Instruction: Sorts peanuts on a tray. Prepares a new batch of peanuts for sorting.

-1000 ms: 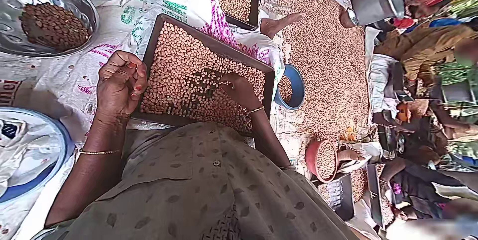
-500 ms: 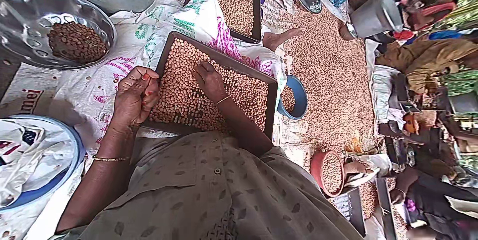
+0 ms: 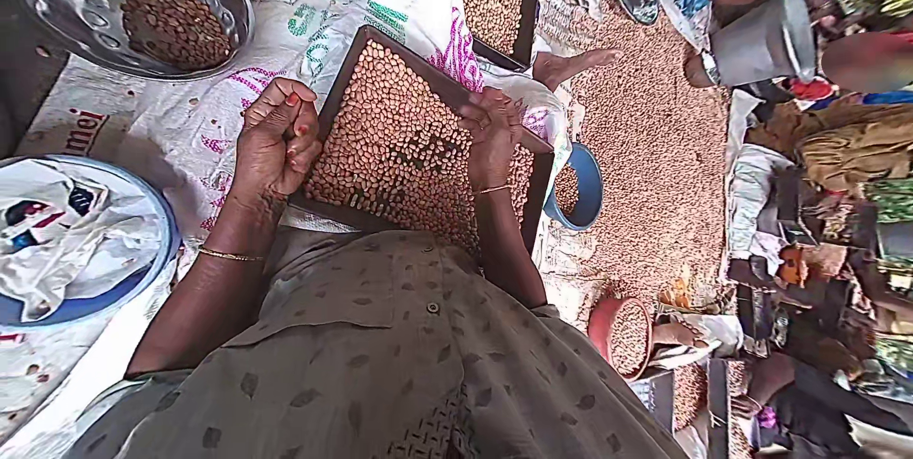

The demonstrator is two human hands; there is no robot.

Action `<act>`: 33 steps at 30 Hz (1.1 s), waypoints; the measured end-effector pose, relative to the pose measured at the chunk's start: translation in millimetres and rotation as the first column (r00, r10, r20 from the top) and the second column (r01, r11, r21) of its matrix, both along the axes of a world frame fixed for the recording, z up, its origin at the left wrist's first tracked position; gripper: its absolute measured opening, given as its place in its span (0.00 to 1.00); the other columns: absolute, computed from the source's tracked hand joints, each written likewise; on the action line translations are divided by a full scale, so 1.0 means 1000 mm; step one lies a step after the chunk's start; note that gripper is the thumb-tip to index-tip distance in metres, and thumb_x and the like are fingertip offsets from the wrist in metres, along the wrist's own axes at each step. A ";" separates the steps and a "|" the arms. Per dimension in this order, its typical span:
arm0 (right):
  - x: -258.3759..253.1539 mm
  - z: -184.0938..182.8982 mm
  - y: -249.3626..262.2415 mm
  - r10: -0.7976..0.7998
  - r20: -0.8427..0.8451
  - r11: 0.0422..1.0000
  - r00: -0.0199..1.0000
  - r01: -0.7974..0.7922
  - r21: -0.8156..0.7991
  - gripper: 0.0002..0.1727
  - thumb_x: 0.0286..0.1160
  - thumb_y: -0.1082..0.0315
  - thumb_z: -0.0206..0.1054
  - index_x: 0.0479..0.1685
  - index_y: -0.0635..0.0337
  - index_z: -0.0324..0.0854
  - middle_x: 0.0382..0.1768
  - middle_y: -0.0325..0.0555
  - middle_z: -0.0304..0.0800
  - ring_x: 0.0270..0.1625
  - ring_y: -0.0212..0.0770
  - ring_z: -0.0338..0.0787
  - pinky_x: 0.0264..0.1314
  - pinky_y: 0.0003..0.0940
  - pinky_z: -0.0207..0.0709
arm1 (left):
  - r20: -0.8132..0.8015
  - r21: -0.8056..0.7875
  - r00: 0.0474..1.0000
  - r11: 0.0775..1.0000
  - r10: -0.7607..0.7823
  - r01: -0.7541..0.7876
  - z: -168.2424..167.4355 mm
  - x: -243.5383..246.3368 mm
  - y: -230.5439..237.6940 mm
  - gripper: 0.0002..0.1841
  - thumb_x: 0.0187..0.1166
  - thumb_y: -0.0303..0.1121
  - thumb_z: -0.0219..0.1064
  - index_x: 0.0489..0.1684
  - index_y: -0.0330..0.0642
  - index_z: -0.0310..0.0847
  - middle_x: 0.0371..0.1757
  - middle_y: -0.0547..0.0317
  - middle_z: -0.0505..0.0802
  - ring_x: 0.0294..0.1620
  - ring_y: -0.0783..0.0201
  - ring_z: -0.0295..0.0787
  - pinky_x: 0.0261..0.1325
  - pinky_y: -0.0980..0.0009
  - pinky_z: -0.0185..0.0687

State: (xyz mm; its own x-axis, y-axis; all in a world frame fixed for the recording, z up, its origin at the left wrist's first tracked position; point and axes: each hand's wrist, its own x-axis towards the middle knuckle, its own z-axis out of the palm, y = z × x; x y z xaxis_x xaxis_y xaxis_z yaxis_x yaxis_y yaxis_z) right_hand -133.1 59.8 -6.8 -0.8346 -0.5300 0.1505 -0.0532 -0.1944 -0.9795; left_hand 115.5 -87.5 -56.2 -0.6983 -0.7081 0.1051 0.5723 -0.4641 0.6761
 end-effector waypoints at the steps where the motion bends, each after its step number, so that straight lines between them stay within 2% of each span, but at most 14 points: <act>1: 0.022 -0.009 -0.008 0.206 -0.154 0.977 0.966 -0.195 0.082 0.13 0.91 0.70 0.49 0.54 0.67 0.79 0.45 0.49 0.93 0.43 0.40 0.95 0.45 0.36 0.91 | -0.012 0.019 1.000 1.000 0.009 -0.008 -0.001 0.001 0.000 0.15 0.94 0.32 0.42 0.44 0.53 0.77 0.22 0.75 0.77 0.10 0.82 0.62 0.11 0.88 0.59; 3: 0.064 -0.027 -0.026 0.558 -0.456 0.830 0.693 -0.447 0.335 0.14 0.80 0.77 0.61 0.58 0.76 0.84 0.56 0.59 0.91 0.61 0.46 0.91 0.66 0.39 0.85 | -0.035 0.056 0.999 0.998 0.040 -0.038 -0.004 0.002 -0.002 0.15 0.94 0.31 0.41 0.45 0.53 0.76 0.21 0.75 0.76 0.10 0.82 0.62 0.11 0.89 0.58; 5: 0.089 -0.047 -0.040 0.740 -0.626 0.668 0.245 -0.378 0.642 0.19 0.74 0.64 0.72 0.62 0.58 0.90 0.70 0.54 0.87 0.81 0.53 0.77 0.84 0.52 0.65 | -0.034 0.090 0.995 0.992 0.091 -0.088 -0.006 0.002 -0.003 0.15 0.94 0.30 0.40 0.45 0.53 0.75 0.21 0.76 0.76 0.10 0.82 0.61 0.11 0.89 0.57; 7: 0.090 -0.071 -0.042 0.720 -0.693 0.678 0.036 -0.253 0.691 0.17 0.74 0.56 0.72 0.59 0.48 0.93 0.72 0.54 0.85 0.84 0.61 0.73 0.87 0.64 0.55 | -0.026 0.131 0.990 0.983 0.136 -0.131 -0.007 0.002 -0.003 0.15 0.95 0.30 0.39 0.46 0.52 0.74 0.21 0.76 0.76 0.10 0.83 0.61 0.11 0.89 0.57; 11: 0.039 -0.085 -0.020 0.588 -0.796 0.797 0.142 0.067 0.601 0.14 0.79 0.57 0.69 0.46 0.58 0.91 0.58 0.56 0.91 0.66 0.61 0.86 0.71 0.57 0.75 | -0.037 0.168 0.988 0.975 0.151 -0.142 -0.009 0.002 -0.002 0.16 0.94 0.30 0.38 0.46 0.52 0.75 0.21 0.75 0.77 0.11 0.83 0.63 0.11 0.89 0.58; 14: 0.001 -0.061 0.015 0.614 -0.692 0.655 0.381 0.243 0.715 0.14 0.79 0.64 0.68 0.52 0.65 0.90 0.56 0.63 0.90 0.61 0.63 0.90 0.63 0.54 0.84 | -0.042 0.180 0.989 0.974 0.144 -0.134 -0.007 0.000 -0.002 0.16 0.95 0.31 0.39 0.45 0.53 0.75 0.20 0.76 0.75 0.10 0.82 0.62 0.11 0.89 0.57; 16: -0.015 -0.035 0.039 0.691 -0.459 0.484 0.559 0.115 0.868 0.14 0.81 0.67 0.67 0.55 0.69 0.87 0.54 0.65 0.90 0.55 0.62 0.93 0.59 0.59 0.84 | -0.045 0.180 0.989 0.975 0.142 -0.131 -0.006 -0.001 -0.003 0.16 0.95 0.31 0.39 0.44 0.52 0.76 0.20 0.76 0.75 0.10 0.82 0.61 0.11 0.89 0.56; 18: -0.018 -0.006 0.054 0.773 -0.200 0.349 0.603 -0.141 0.926 0.13 0.80 0.71 0.66 0.56 0.68 0.88 0.52 0.62 0.93 0.53 0.56 0.93 0.61 0.56 0.83 | -0.027 0.158 0.990 0.979 0.136 -0.130 -0.004 -0.002 -0.003 0.16 0.95 0.31 0.40 0.44 0.53 0.76 0.19 0.76 0.74 0.10 0.82 0.60 0.11 0.89 0.56; 21: 0.004 0.007 0.046 0.840 -0.191 0.390 0.508 -0.321 0.863 0.12 0.77 0.73 0.66 0.54 0.65 0.90 0.52 0.56 0.92 0.50 0.46 0.92 0.57 0.45 0.86 | 0.009 0.110 0.991 0.985 0.131 -0.132 -0.002 -0.004 -0.003 0.16 0.95 0.32 0.40 0.42 0.53 0.76 0.18 0.76 0.72 0.10 0.81 0.59 0.11 0.88 0.54; 25: 0.066 -0.018 -0.007 0.836 -0.438 0.548 0.331 -0.451 0.705 0.15 0.76 0.80 0.62 0.54 0.66 0.91 0.61 0.57 0.91 0.66 0.50 0.90 0.71 0.45 0.83 | 0.062 0.068 0.987 0.986 0.151 -0.155 -0.002 -0.003 -0.002 0.16 0.95 0.32 0.40 0.42 0.55 0.76 0.18 0.77 0.72 0.10 0.82 0.58 0.11 0.88 0.52; 27: 0.102 -0.031 -0.027 0.866 -0.471 0.480 0.170 -0.548 0.685 0.21 0.68 0.86 0.61 0.56 0.66 0.92 0.62 0.61 0.91 0.71 0.57 0.86 0.77 0.49 0.76 | 0.080 0.054 0.985 0.986 0.154 -0.158 -0.002 -0.003 -0.001 0.16 0.95 0.33 0.41 0.42 0.56 0.76 0.19 0.78 0.73 0.10 0.82 0.58 0.11 0.88 0.53; 30: 0.118 -0.039 -0.037 0.945 -0.316 0.245 -0.085 -0.458 0.855 0.22 0.65 0.86 0.61 0.53 0.61 0.93 0.60 0.57 0.91 0.73 0.60 0.82 0.81 0.56 0.65 | 0.133 0.017 0.980 0.988 0.147 -0.150 -0.003 0.002 0.003 0.14 0.94 0.34 0.43 0.43 0.56 0.77 0.19 0.78 0.73 0.10 0.82 0.58 0.11 0.88 0.52; 32: 0.091 -0.039 -0.033 0.958 -0.275 0.210 -0.080 -0.457 0.864 0.12 0.68 0.82 0.64 0.36 0.62 0.94 0.46 0.53 0.93 0.59 0.55 0.88 0.68 0.52 0.73 | 0.164 -0.017 0.977 0.991 0.137 -0.136 -0.006 0.008 0.010 0.13 0.95 0.35 0.43 0.43 0.55 0.74 0.19 0.77 0.70 0.09 0.82 0.54 0.11 0.89 0.49; 33: 0.072 -0.037 -0.026 0.951 -0.307 0.275 0.024 -0.511 0.814 0.10 0.67 0.82 0.65 0.28 0.65 0.92 0.38 0.54 0.92 0.50 0.52 0.90 0.59 0.48 0.77 | 0.173 -0.025 0.976 0.991 0.131 -0.129 -0.006 0.009 0.011 0.13 0.95 0.36 0.43 0.43 0.55 0.74 0.19 0.77 0.69 0.09 0.82 0.54 0.11 0.89 0.49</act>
